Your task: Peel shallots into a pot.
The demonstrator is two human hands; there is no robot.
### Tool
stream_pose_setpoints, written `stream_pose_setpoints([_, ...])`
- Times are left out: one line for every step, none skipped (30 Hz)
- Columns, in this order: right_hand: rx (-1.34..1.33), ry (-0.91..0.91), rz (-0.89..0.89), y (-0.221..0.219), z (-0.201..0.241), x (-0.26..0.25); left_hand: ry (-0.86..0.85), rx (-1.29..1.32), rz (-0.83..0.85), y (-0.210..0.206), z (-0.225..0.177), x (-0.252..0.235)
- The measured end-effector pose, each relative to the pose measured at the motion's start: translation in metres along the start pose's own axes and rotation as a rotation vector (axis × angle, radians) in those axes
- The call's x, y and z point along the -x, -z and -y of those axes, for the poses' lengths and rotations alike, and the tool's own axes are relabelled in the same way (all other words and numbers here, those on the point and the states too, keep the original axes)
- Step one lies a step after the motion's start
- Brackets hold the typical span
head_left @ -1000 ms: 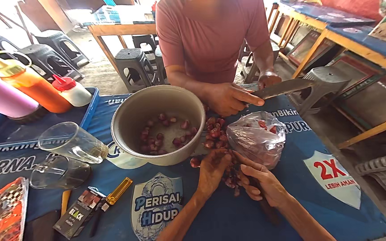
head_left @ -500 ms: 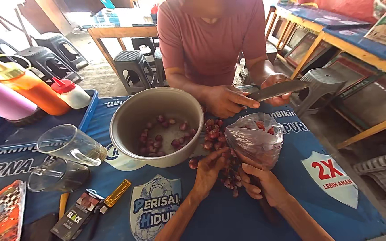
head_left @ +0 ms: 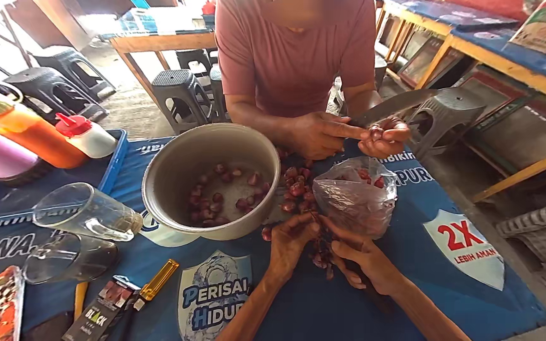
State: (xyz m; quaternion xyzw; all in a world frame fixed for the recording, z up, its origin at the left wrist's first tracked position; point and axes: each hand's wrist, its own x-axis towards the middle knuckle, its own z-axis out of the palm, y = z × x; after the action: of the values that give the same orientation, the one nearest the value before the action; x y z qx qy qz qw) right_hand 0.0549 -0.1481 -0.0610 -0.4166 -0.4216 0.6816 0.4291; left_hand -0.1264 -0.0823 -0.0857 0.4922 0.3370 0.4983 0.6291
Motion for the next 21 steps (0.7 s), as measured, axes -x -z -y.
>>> stream_pose_setpoints([0.007,0.006,-0.009,-0.001,0.0,0.0,-0.007,-0.009,-0.008,0.0,0.0,0.0])
stream_pose_setpoints([0.013,0.014,-0.018,-0.001,-0.001,0.0,-0.016,-0.022,-0.013,0.0,0.0,0.0])
stream_pose_setpoints([0.022,0.02,-0.029,-0.002,-0.001,0.0,-0.024,-0.037,-0.014,0.0,0.001,0.0])
stream_pose_setpoints([0.029,0.021,-0.045,-0.002,-0.001,0.0,-0.028,-0.05,-0.013,0.0,0.001,0.001])
stream_pose_setpoints([0.038,0.018,-0.06,-0.002,-0.001,0.0,-0.034,-0.061,-0.008,0.0,0.0,0.001])
stream_pose_setpoints([0.046,0.016,-0.074,-0.003,-0.001,0.0,-0.041,-0.07,-0.003,0.0,0.001,0.001])
stream_pose_setpoints([0.047,0.012,-0.082,-0.003,0.0,0.0,-0.046,-0.076,0.001,0.0,0.001,0.001])
stream_pose_setpoints([0.04,0.004,-0.083,-0.002,0.0,0.0,-0.052,-0.079,0.008,0.0,0.001,0.001])
stream_pose_setpoints([0.021,-0.01,-0.078,-0.001,0.001,0.0,-0.059,-0.084,0.017,0.0,0.002,0.001])
stream_pose_setpoints([-0.011,-0.033,-0.068,-0.001,0.001,0.0,-0.071,-0.089,0.028,0.0,0.003,0.0])
stream_pose_setpoints([-0.057,-0.059,-0.054,0.001,0.002,-0.001,-0.076,-0.096,0.035,0.001,0.003,0.0])
stream_pose_setpoints([-0.112,-0.08,-0.033,0.003,0.002,-0.002,-0.075,-0.094,0.042,0.001,0.003,0.0])
stream_pose_setpoints([-0.173,-0.094,-0.01,0.004,0.001,-0.002,-0.073,-0.088,0.052,0.001,0.003,0.0])
stream_pose_setpoints([-0.234,-0.103,0.017,0.006,0.001,-0.003,-0.072,-0.087,0.061,0.001,0.002,-0.001])
stream_pose_setpoints([-0.29,-0.111,0.047,0.008,0.0,-0.003,-0.067,-0.09,0.065,0.001,0.002,-0.001])
stream_pose_setpoints([-0.339,-0.119,0.067,0.01,0.0,-0.003,-0.06,-0.094,0.069,0.001,0.001,-0.001])
stream_pose_setpoints([-0.37,-0.122,0.073,0.011,0.001,-0.003,-0.056,-0.093,0.074,0.002,0.001,-0.001])
stream_pose_setpoints([-0.366,-0.121,0.062,0.01,0.002,-0.003,-0.053,-0.088,0.079,0.002,0.001,-0.001])
stream_pose_setpoints([-0.344,-0.117,0.046,0.01,0.003,-0.003,-0.05,-0.085,0.084,0.002,0.002,-0.002])
stream_pose_setpoints([-0.319,-0.108,0.027,0.008,0.003,-0.002,-0.045,-0.081,0.084,0.002,0.002,-0.002])
stream_pose_setpoints([-0.292,-0.096,0.014,0.007,0.003,-0.002,-0.037,-0.081,0.082,0.002,0.002,-0.002])
